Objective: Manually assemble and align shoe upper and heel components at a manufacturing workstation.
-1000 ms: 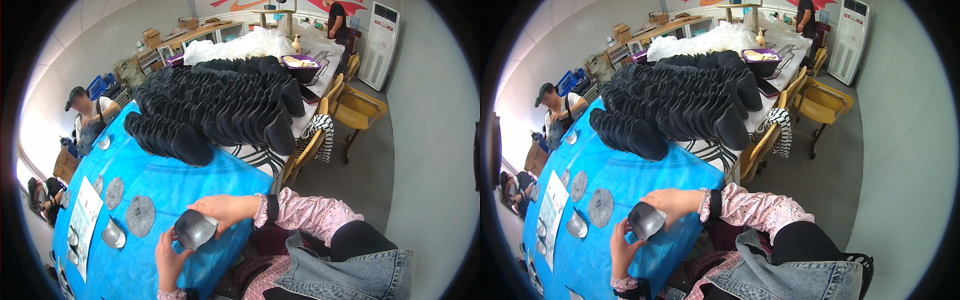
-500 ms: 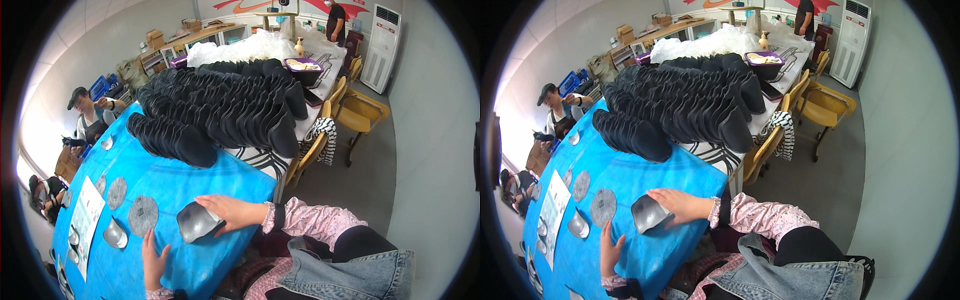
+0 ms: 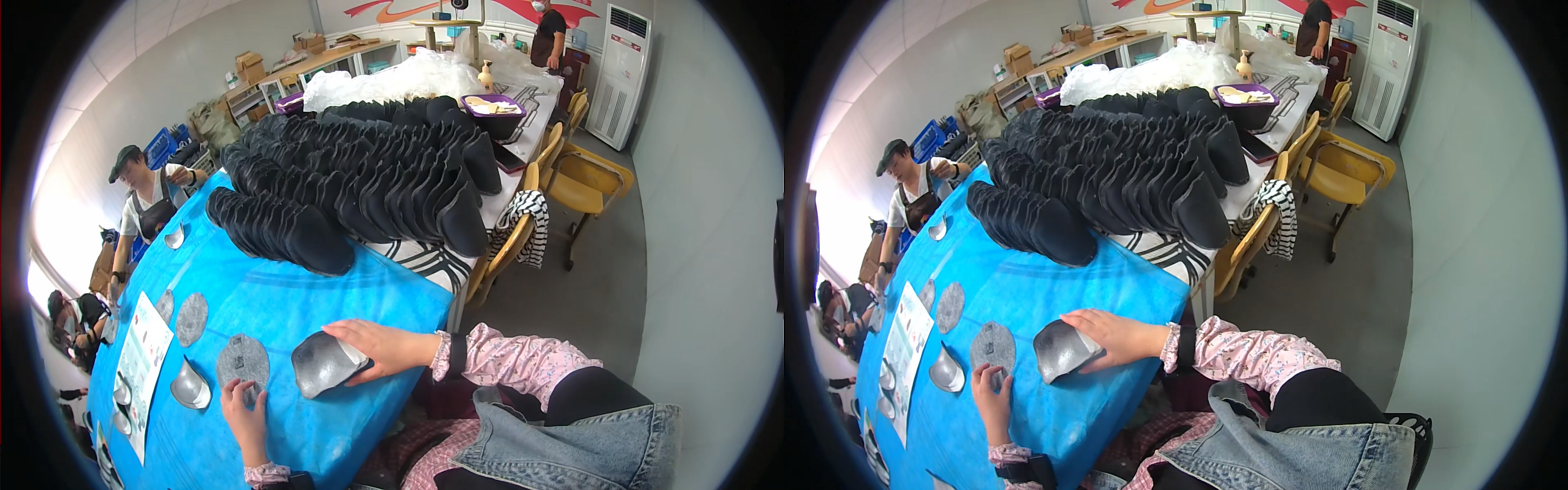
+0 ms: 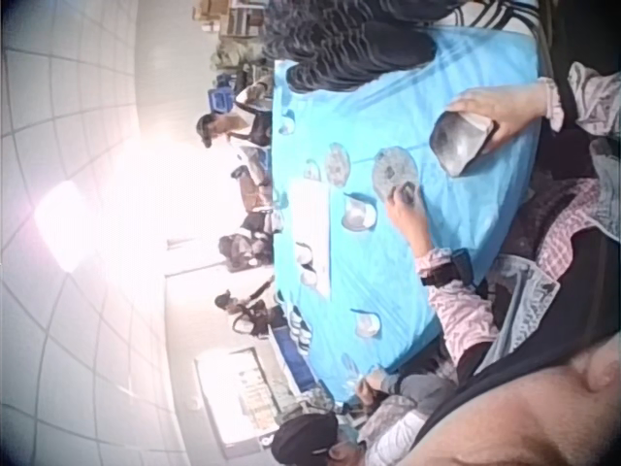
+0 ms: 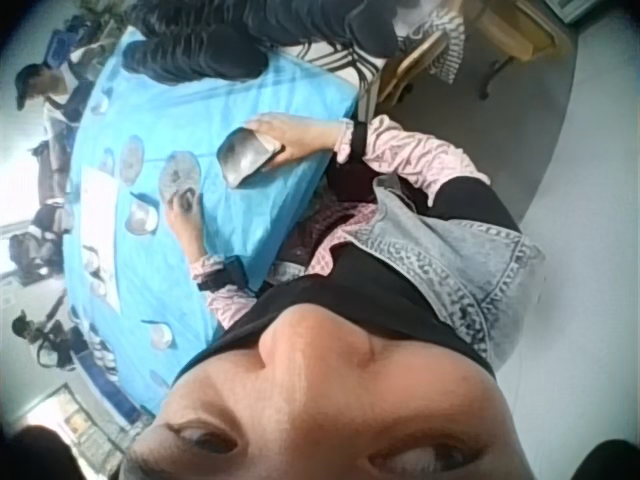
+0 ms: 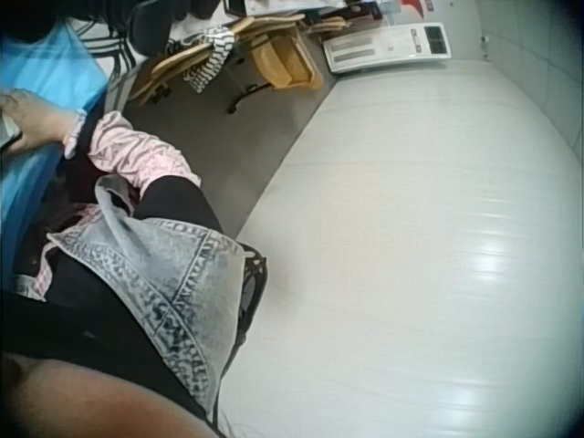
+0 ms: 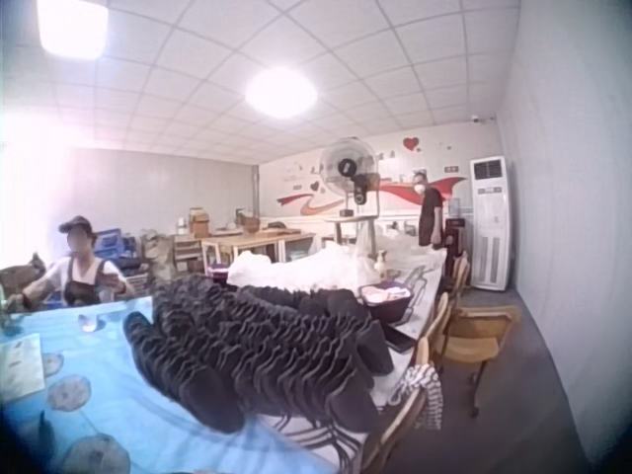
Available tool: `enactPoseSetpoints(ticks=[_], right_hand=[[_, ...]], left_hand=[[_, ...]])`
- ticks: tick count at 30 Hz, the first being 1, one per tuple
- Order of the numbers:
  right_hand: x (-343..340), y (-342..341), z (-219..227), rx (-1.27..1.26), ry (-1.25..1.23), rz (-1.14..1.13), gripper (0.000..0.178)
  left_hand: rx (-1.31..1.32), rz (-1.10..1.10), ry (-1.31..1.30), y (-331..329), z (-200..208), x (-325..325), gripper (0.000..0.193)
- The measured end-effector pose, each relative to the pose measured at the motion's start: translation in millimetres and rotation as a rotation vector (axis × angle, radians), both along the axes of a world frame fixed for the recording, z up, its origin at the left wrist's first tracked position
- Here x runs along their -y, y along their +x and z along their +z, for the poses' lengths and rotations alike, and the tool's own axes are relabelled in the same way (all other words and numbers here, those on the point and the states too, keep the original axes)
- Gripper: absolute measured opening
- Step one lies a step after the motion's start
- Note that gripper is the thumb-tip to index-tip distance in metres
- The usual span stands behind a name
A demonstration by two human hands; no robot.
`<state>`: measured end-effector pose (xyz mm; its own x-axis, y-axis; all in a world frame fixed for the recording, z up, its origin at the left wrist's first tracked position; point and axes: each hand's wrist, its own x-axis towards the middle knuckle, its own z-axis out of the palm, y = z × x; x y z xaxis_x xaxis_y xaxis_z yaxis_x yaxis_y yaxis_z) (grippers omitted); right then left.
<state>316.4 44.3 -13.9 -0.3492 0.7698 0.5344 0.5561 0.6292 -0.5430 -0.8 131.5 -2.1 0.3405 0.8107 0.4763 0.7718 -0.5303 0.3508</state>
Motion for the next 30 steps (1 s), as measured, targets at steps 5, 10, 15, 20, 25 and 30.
enactPoseSetpoints(ticks=[5,10,15,20,25,30], right_hand=[[1.4,-3.0,1.8,0.008,-0.005,-0.011,0.090],[4.4,-2.3,2.0,0.004,-0.004,-0.016,0.090],[6.7,1.9,4.5,0.014,0.016,-0.026,0.087],[-2.7,-2.7,1.1,0.014,-0.054,0.014,0.087],[0.2,-1.2,11.1,0.066,-0.039,-0.024,0.087],[0.0,-10.3,17.8,0.080,-0.084,0.005,0.088]], left_hand=[[0.117,0.001,-0.067,-8.8,-5.5,-7.3,0.031],[0.127,0.114,-0.083,-8.9,-6.2,-3.4,0.023],[0.276,0.114,-0.051,-5.9,-8.0,-3.4,0.022],[0.365,0.129,-0.018,-11.7,-5.7,-1.3,0.026],[0.566,0.098,0.034,-12.7,-4.4,-9.2,0.019],[0.732,0.053,0.096,-14.0,3.7,-4.6,0.015]])
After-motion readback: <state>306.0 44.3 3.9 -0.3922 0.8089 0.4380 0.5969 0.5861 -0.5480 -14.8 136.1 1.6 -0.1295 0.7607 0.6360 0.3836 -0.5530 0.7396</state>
